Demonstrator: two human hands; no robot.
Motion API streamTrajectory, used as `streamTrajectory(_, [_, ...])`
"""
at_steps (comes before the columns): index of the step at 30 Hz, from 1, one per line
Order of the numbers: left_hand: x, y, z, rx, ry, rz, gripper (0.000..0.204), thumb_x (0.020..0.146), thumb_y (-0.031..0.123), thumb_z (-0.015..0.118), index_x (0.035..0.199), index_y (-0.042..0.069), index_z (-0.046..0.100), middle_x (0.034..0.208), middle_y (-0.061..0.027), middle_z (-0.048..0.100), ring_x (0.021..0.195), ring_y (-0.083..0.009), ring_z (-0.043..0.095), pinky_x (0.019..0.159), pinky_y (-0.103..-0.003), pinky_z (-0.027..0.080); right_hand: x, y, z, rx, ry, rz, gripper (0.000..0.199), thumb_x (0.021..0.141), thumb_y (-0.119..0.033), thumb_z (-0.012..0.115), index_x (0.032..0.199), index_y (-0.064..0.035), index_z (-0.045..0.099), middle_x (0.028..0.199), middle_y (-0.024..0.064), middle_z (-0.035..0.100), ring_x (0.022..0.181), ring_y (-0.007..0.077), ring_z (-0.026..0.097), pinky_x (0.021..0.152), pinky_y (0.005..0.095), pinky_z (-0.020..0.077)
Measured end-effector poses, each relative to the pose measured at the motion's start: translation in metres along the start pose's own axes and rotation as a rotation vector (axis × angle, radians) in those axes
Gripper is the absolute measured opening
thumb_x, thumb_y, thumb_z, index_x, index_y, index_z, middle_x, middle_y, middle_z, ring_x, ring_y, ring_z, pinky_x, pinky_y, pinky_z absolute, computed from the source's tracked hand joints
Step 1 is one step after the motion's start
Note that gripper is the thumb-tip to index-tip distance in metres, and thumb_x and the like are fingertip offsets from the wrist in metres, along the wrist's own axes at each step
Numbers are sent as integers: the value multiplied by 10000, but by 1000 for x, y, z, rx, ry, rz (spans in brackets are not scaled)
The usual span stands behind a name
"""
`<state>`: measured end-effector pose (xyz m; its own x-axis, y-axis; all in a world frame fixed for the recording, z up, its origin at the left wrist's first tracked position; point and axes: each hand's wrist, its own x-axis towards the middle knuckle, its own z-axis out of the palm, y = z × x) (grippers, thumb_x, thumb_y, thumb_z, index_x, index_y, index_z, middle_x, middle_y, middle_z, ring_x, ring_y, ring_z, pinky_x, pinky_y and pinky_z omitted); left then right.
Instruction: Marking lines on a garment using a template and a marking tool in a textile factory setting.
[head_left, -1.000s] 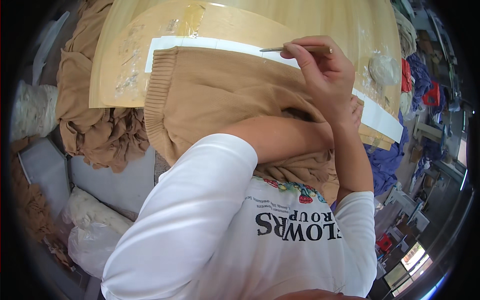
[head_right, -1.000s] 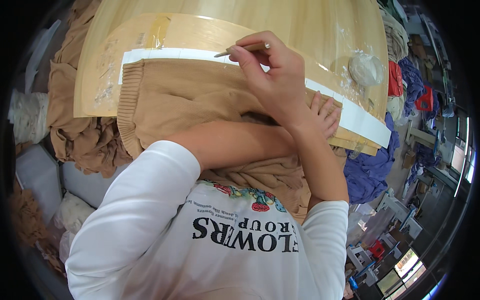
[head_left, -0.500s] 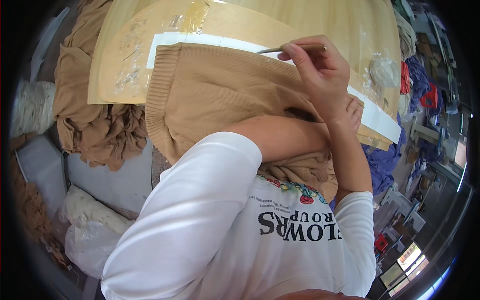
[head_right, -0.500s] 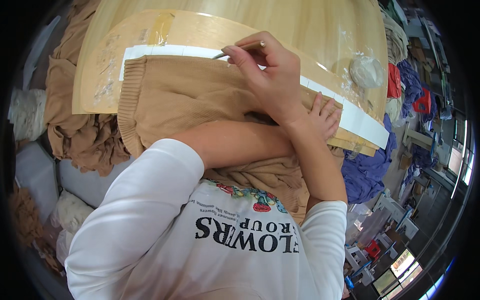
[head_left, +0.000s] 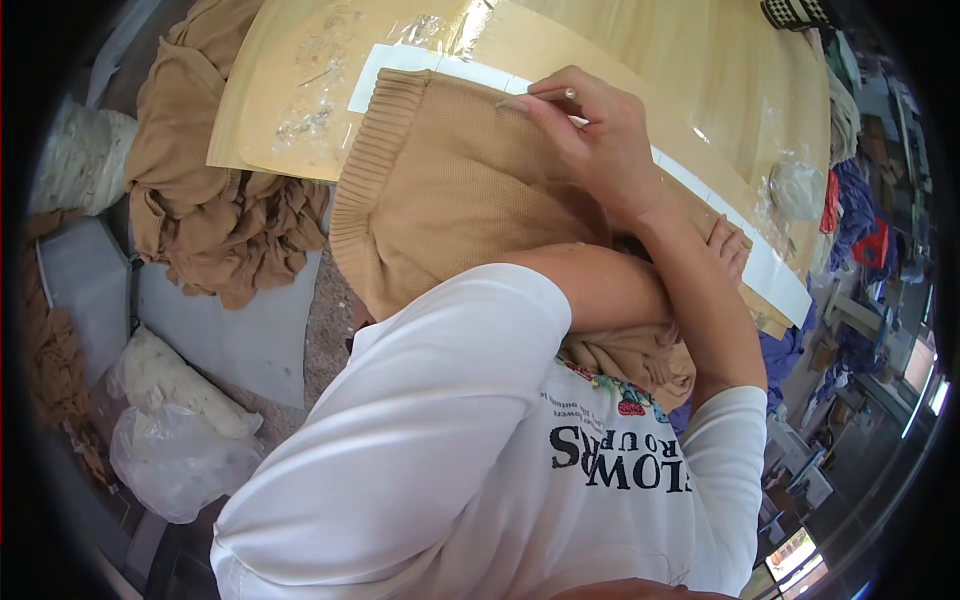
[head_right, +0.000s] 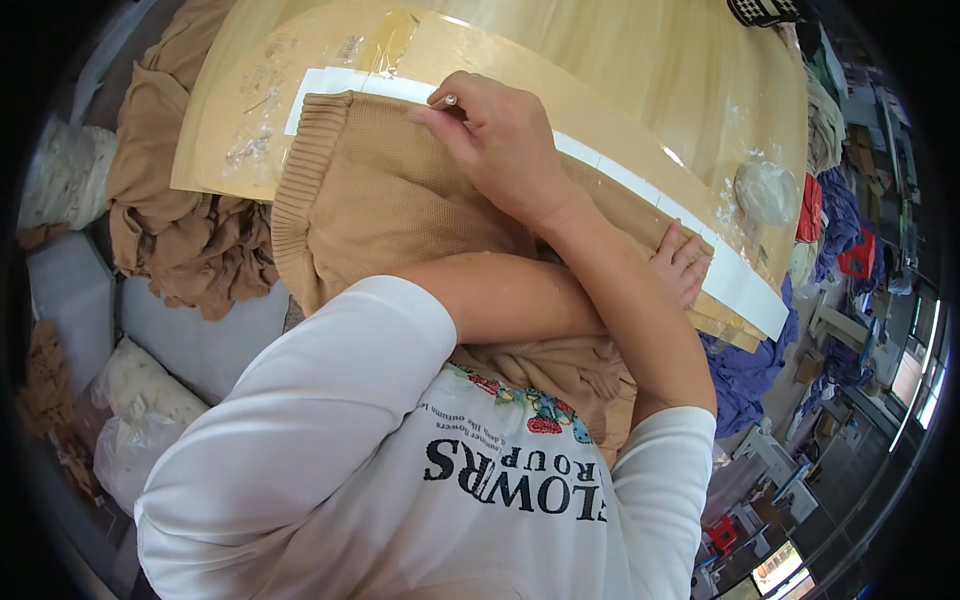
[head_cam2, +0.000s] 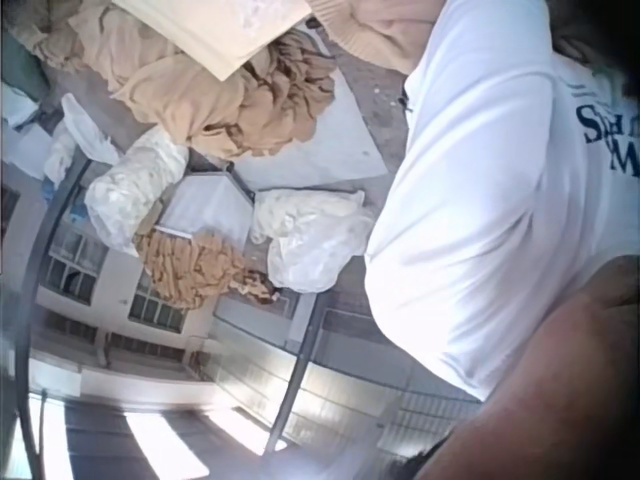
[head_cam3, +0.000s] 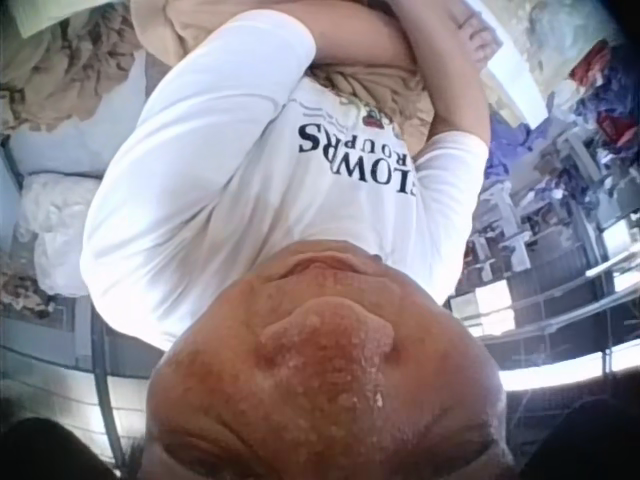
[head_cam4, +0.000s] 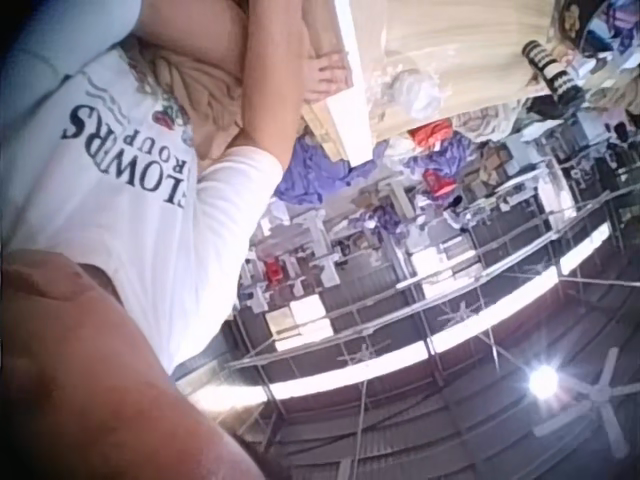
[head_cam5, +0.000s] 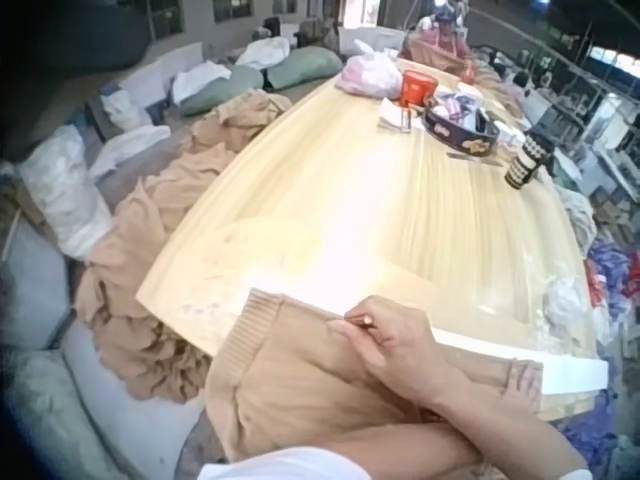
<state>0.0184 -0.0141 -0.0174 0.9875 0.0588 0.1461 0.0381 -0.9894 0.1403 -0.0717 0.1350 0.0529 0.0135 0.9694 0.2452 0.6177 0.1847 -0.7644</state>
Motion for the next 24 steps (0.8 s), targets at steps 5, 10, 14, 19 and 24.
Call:
streamTrajectory(5, [23, -12, -7, -6, 24, -29, 461, 885, 344, 388, 1261, 87, 463, 1391, -124, 326, 1276, -407, 252, 923, -712, 89, 0, -28, -22, 367, 341, -74, 85, 842, -39, 623, 903, 17, 605, 725, 45, 628, 645, 88, 597, 578, 193, 489])
streamTrajectory(10, [-51, -72, -84, -262, -198, 48, 337, 832, 315, 495, 1072, 85, 554, 1173, -129, 475, 1098, -247, 428, 811, -455, 327, -33, -39, -75, 208, 384, -33, 189, 939, -97, 480, 1058, 19, 570, 777, 92, 624, 672, 130, 598, 646, 243, 504])
streamTrajectory(14, [-136, -104, -103, -673, 162, 11, 299, 797, 238, 570, 1003, 21, 560, 1150, -168, 490, 1180, -317, 378, 927, -497, 320, -62, -26, -112, 113, 556, -5, 217, 948, -120, 465, 1066, 37, 557, 825, 109, 623, 696, 136, 601, 665, 256, 510])
streamTrajectory(19, [-258, -151, -159, -774, 171, -578, 407, 848, 122, 549, 1215, -42, 487, 1251, -218, 493, 1198, -332, 443, 1013, -380, 327, -112, 37, -219, 21, 974, 123, 175, 918, -133, 509, 999, 22, 507, 778, 81, 608, 618, 92, 560, 580, 211, 479])
streamTrajectory(24, [-332, -178, -142, -1072, 539, -1045, 341, 916, 106, 503, 1216, -56, 502, 1192, -122, 558, 1118, -172, 507, 973, -283, 361, -140, 119, -275, -178, 849, 478, 225, 863, -190, 579, 892, 32, 599, 700, 78, 631, 544, 105, 570, 501, 238, 454])
